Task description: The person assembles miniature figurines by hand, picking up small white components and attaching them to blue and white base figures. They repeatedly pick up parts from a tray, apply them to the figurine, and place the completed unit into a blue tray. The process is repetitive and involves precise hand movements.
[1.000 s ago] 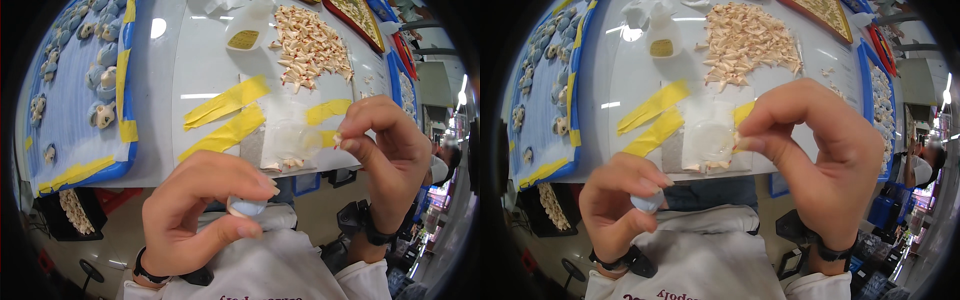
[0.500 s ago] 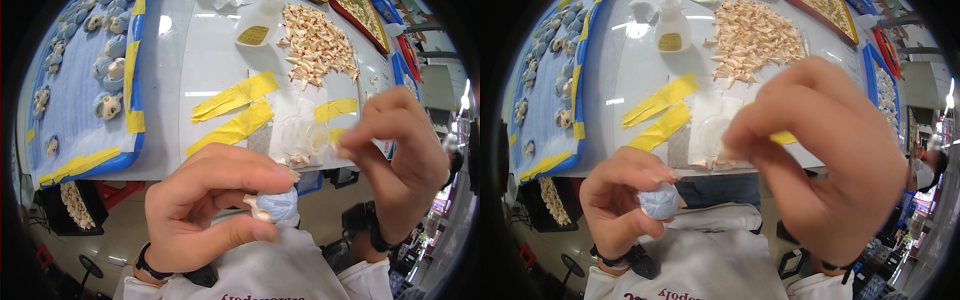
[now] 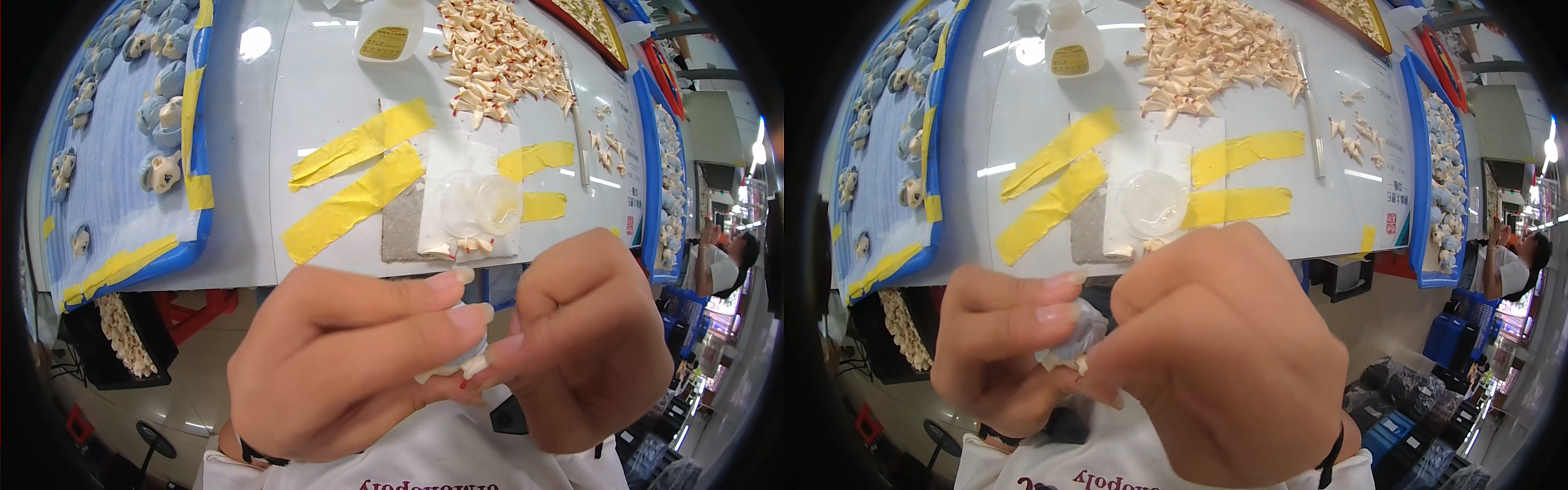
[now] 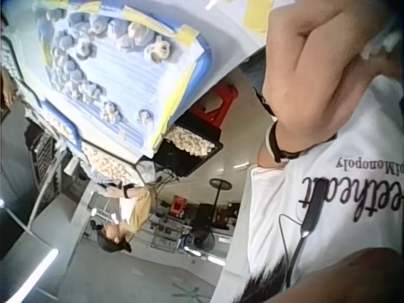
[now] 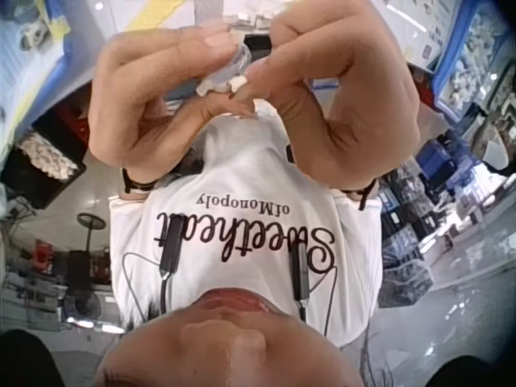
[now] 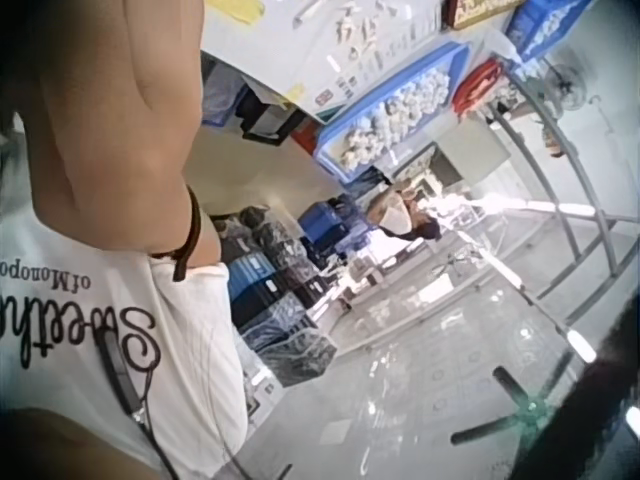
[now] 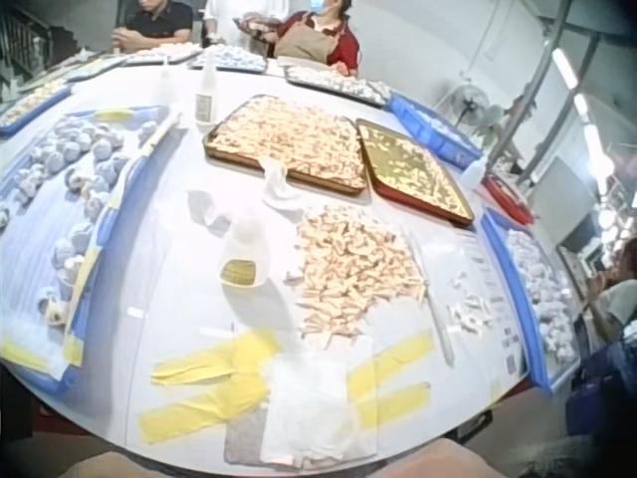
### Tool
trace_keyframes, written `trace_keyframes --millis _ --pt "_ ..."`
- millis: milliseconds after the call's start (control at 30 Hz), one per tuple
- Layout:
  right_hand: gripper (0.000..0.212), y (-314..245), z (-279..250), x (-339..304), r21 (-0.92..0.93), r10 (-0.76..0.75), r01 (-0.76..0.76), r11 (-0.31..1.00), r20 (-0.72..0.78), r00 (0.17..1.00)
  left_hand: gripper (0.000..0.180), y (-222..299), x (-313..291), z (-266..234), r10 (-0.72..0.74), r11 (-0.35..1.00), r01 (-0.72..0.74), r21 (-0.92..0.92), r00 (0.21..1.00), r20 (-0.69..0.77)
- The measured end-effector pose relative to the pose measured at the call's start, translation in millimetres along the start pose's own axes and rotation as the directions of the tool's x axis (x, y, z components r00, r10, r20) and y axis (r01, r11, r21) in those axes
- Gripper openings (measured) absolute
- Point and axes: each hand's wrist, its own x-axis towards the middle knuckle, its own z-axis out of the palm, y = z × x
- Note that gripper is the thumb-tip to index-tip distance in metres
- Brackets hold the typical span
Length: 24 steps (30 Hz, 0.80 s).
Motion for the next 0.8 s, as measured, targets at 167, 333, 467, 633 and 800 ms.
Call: trace_keyframes --millis 167,333,467,633,800 --pt "0.025 6 7 -2 -0.036 -0.064 0.062 0.997 -0.064 0.996 0.032 6 -2 8 0.067 0.983 -0.050 0.177 0.994 -0.091" --pt "0.023 14 0 4 0.070 0.003 0.002 0.998 -0.074 0.997 0.038 0 -1 6 0.067 0.980 -0.050 0.194 0.995 -0.079" --pt "0.015 30 -37 17 0.037 0.221 -0.218 0.975 -0.196 0.955 0.046 -9 -3 -5 -0.005 0.988 0.024 0.153 0.993 -0.119" --pt "0.015 85 -42 57 -0.214 0.261 -0.242 0.946 0.062 0.963 0.047 -8 -2 -9 -0.013 0.993 0.024 0.118 0.995 -0.095" --pt "0.013 94 -38 72 -0.347 0.292 -0.207 0.915 0.214 0.932 0.046 -7 1 -8 -0.017 0.994 0.021 0.106 0.999 -0.038"
